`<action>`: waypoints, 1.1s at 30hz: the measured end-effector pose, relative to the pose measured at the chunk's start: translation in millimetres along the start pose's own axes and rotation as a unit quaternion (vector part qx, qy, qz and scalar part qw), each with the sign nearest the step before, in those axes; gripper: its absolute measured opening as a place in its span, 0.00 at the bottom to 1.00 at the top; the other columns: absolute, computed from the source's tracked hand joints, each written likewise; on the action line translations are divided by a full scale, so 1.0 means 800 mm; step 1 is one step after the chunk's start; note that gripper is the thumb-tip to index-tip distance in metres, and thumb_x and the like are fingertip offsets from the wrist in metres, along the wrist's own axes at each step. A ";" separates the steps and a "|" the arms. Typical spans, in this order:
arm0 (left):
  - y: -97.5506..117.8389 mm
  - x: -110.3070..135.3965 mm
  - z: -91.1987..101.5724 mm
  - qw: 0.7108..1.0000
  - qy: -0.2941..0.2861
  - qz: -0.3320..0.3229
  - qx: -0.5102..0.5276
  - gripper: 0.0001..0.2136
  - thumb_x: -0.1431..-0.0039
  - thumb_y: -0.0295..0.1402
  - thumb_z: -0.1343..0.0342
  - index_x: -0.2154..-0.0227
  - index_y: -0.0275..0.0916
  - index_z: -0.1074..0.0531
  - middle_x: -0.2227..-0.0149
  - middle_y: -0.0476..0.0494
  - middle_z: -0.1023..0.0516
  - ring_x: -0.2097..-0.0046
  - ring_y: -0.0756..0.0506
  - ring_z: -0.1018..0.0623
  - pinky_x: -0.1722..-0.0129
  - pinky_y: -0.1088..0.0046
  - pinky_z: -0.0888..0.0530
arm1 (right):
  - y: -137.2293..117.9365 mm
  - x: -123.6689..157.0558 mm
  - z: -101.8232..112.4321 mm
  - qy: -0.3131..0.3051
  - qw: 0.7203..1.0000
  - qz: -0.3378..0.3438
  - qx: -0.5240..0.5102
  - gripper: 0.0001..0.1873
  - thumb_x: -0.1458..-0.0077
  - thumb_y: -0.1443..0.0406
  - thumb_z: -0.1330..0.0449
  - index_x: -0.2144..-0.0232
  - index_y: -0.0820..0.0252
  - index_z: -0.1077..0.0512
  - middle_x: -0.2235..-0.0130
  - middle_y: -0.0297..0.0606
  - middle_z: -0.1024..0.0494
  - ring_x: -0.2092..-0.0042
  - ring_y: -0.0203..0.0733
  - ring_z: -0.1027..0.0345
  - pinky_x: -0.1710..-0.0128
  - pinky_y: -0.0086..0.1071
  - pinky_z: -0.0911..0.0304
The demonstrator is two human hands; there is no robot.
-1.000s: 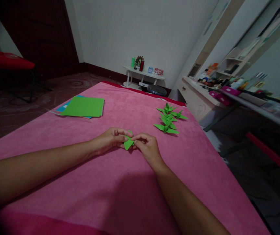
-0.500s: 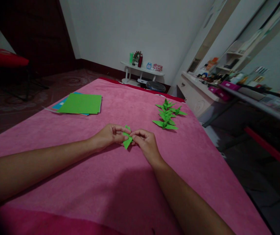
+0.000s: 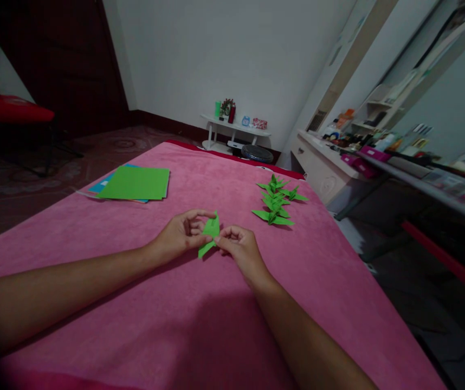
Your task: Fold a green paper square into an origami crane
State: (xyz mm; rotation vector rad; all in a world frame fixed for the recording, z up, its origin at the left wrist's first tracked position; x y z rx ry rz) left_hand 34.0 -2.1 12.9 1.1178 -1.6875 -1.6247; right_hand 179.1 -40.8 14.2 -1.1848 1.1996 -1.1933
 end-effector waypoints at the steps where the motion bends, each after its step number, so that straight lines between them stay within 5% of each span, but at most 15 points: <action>1: -0.001 0.000 0.001 1.000 0.006 0.007 0.018 0.27 0.57 0.27 0.36 0.51 0.35 0.36 0.72 0.49 0.26 0.73 0.52 0.25 0.73 0.78 0.31 | 0.000 0.001 0.000 0.008 1.000 -0.002 -0.011 0.07 0.57 0.64 0.35 0.78 0.62 0.29 0.81 0.30 0.29 0.78 0.31 0.38 0.77 0.25 0.43; 4: -0.005 -0.002 0.003 0.994 0.016 0.048 0.094 0.32 0.60 0.26 0.34 0.49 0.34 0.38 0.70 0.46 0.24 0.70 0.50 0.23 0.69 0.74 0.28 | -0.001 0.005 -0.001 0.053 0.997 -0.003 -0.060 0.08 0.57 0.64 0.35 0.77 0.62 0.29 0.80 0.31 0.28 0.77 0.32 0.36 0.75 0.27 0.40; 10: -0.013 -0.002 0.001 0.975 0.019 0.100 0.196 0.18 0.57 0.33 0.34 0.63 0.31 0.29 0.68 0.39 0.21 0.68 0.47 0.22 0.64 0.70 0.26 | 0.000 0.010 -0.007 0.093 0.989 0.017 -0.112 0.09 0.56 0.62 0.34 0.76 0.61 0.28 0.77 0.34 0.24 0.73 0.35 0.31 0.69 0.30 0.35; 19: -0.006 0.000 -0.004 0.989 -0.017 0.088 0.121 0.12 0.55 0.35 0.36 0.72 0.28 0.25 0.76 0.42 0.23 0.77 0.53 0.26 0.73 0.79 0.29 | 0.001 0.007 -0.010 0.007 0.995 0.006 -0.097 0.10 0.52 0.61 0.36 0.71 0.63 0.27 0.78 0.32 0.28 0.78 0.32 0.37 0.78 0.26 0.39; 30: -0.008 0.002 -0.004 0.981 0.067 0.104 0.152 0.17 0.59 0.33 0.33 0.69 0.33 0.33 0.78 0.44 0.22 0.78 0.48 0.23 0.76 0.75 0.26 | 0.004 0.009 -0.005 0.086 0.992 0.017 -0.086 0.11 0.55 0.61 0.33 0.72 0.64 0.26 0.77 0.36 0.24 0.76 0.33 0.32 0.74 0.27 0.34; 33: -0.008 0.002 -0.006 0.983 0.038 0.108 0.146 0.16 0.58 0.34 0.33 0.68 0.31 0.30 0.77 0.43 0.22 0.78 0.50 0.24 0.76 0.76 0.27 | 0.004 0.009 -0.006 0.086 0.991 0.013 -0.102 0.11 0.56 0.61 0.33 0.73 0.64 0.26 0.78 0.35 0.24 0.77 0.33 0.32 0.74 0.27 0.33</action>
Point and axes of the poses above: each hand's wrist, its own x-axis away from the middle knuckle, its own z-axis out of the back of the hand, y = z × x, the point moved 4 cm from there along -x, towards the middle knuckle
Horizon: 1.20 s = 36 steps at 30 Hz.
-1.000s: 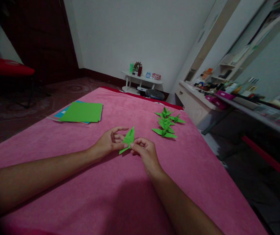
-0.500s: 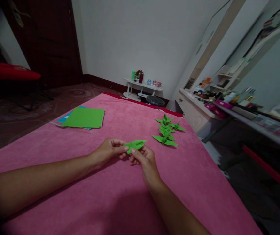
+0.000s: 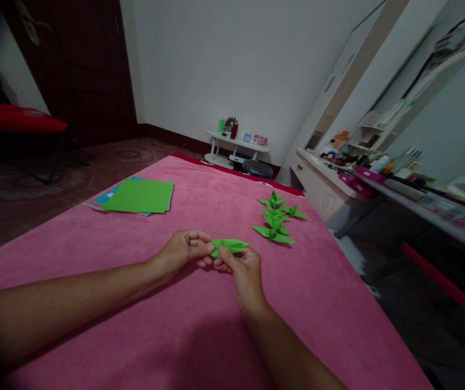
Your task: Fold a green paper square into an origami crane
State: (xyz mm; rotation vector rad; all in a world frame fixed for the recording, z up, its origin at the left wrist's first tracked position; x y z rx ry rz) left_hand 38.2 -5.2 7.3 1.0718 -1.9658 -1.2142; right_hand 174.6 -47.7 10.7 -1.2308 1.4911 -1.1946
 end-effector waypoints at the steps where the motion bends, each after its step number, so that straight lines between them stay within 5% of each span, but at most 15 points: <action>1: 0.000 0.000 -0.002 1.000 -0.023 0.006 -0.008 0.15 0.57 0.35 0.34 0.69 0.30 0.28 0.76 0.42 0.21 0.77 0.51 0.24 0.75 0.77 0.27 | 0.000 0.000 0.000 -0.003 1.000 -0.003 -0.005 0.11 0.55 0.61 0.33 0.73 0.64 0.26 0.78 0.34 0.25 0.77 0.33 0.32 0.74 0.27 0.34; 4: 0.002 0.001 -0.005 0.997 -0.068 0.012 -0.026 0.13 0.54 0.36 0.37 0.72 0.28 0.25 0.75 0.40 0.21 0.76 0.53 0.25 0.74 0.79 0.28 | 0.001 -0.001 -0.003 -0.020 1.000 -0.011 -0.012 0.10 0.55 0.61 0.34 0.73 0.64 0.27 0.78 0.33 0.25 0.77 0.32 0.33 0.75 0.26 0.34; 10: 0.002 0.001 -0.006 0.998 -0.047 0.002 -0.038 0.10 0.53 0.35 0.37 0.74 0.30 0.25 0.78 0.43 0.22 0.78 0.53 0.25 0.74 0.78 0.29 | 0.000 -0.001 -0.007 -0.056 0.998 0.009 0.017 0.10 0.52 0.61 0.36 0.74 0.65 0.26 0.79 0.34 0.27 0.79 0.32 0.36 0.78 0.26 0.39; 25: -0.003 0.000 -0.009 0.990 -0.058 -0.040 -0.125 0.14 0.51 0.40 0.40 0.76 0.30 0.28 0.80 0.43 0.25 0.79 0.51 0.27 0.77 0.76 0.31 | -0.007 0.001 -0.002 -0.036 0.992 0.088 0.087 0.11 0.48 0.63 0.39 0.79 0.65 0.28 0.83 0.33 0.31 0.80 0.32 0.38 0.79 0.27 0.44; 33: 0.005 0.002 -0.006 0.947 -0.194 -0.002 -0.255 0.17 0.51 0.44 0.41 0.78 0.31 0.27 0.80 0.46 0.27 0.78 0.53 0.29 0.77 0.78 0.34 | -0.009 -0.006 0.002 -0.133 0.982 -0.007 0.137 0.12 0.57 0.61 0.34 0.80 0.65 0.29 0.85 0.30 0.33 0.85 0.29 0.44 0.86 0.24 0.47; 36: 0.005 0.001 -0.004 0.940 -0.200 0.004 -0.277 0.18 0.51 0.46 0.42 0.80 0.32 0.26 0.82 0.47 0.28 0.80 0.53 0.31 0.78 0.78 0.35 | -0.008 -0.005 0.000 -0.170 0.977 -0.044 0.124 0.14 0.59 0.60 0.33 0.79 0.66 0.30 0.84 0.30 0.32 0.84 0.28 0.44 0.85 0.24 0.45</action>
Point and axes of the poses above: each hand's wrist, its own x-axis away from the middle knuckle, its own z-axis out of the back of the hand, y = z × x, the point moved 4 cm from there along -x, towards the middle knuckle
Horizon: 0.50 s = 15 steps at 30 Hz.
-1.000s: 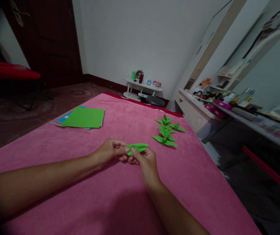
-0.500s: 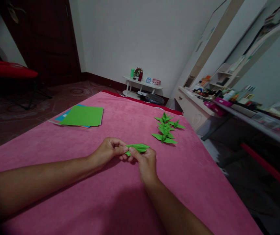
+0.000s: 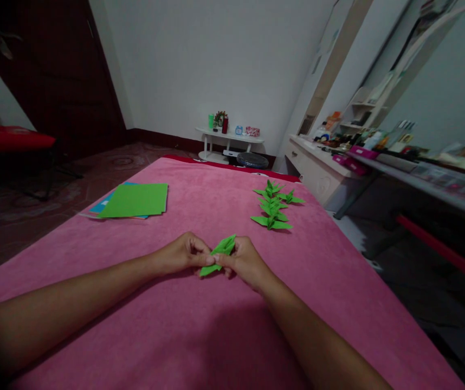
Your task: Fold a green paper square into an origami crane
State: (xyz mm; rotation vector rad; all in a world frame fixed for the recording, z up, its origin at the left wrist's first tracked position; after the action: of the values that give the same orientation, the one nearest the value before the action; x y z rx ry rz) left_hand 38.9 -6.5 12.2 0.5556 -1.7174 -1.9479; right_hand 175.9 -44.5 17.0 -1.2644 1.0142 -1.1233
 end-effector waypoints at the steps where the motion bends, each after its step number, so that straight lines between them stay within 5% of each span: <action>1: -0.002 -0.001 0.001 1.000 0.013 0.003 0.007 0.18 0.51 0.46 0.42 0.80 0.32 0.26 0.83 0.47 0.28 0.81 0.53 0.31 0.79 0.78 0.36 | 0.000 0.000 0.000 -0.001 1.000 -0.002 -0.016 0.14 0.58 0.60 0.33 0.78 0.66 0.30 0.83 0.30 0.32 0.84 0.28 0.43 0.85 0.24 0.44; 8: -0.003 -0.001 0.009 0.985 0.156 -0.024 0.064 0.17 0.49 0.44 0.42 0.80 0.32 0.27 0.84 0.47 0.29 0.82 0.53 0.32 0.80 0.78 0.39 | 0.005 -0.003 -0.006 0.028 0.992 -0.022 -0.118 0.20 0.52 0.51 0.40 0.74 0.64 0.31 0.77 0.34 0.28 0.79 0.32 0.35 0.81 0.25 0.36; 15: 0.003 0.000 0.007 0.984 0.165 -0.026 0.060 0.17 0.49 0.43 0.42 0.80 0.31 0.26 0.84 0.47 0.30 0.81 0.54 0.35 0.79 0.77 0.41 | 0.004 -0.003 -0.004 0.071 0.995 0.042 -0.064 0.17 0.50 0.56 0.40 0.79 0.63 0.33 0.83 0.30 0.31 0.84 0.29 0.40 0.83 0.23 0.42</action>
State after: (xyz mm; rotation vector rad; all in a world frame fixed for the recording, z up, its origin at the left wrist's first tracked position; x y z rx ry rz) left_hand 35.7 -2.7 15.4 0.9198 -1.6256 -1.6794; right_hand 172.6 -43.0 13.9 -1.2439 1.2509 -1.1097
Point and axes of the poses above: each hand's wrist, its own x-axis away from the middle knuckle, its own z-axis out of the back of the hand, y = z × x, the point moved 4 cm from there along -x, towards the middle knuckle
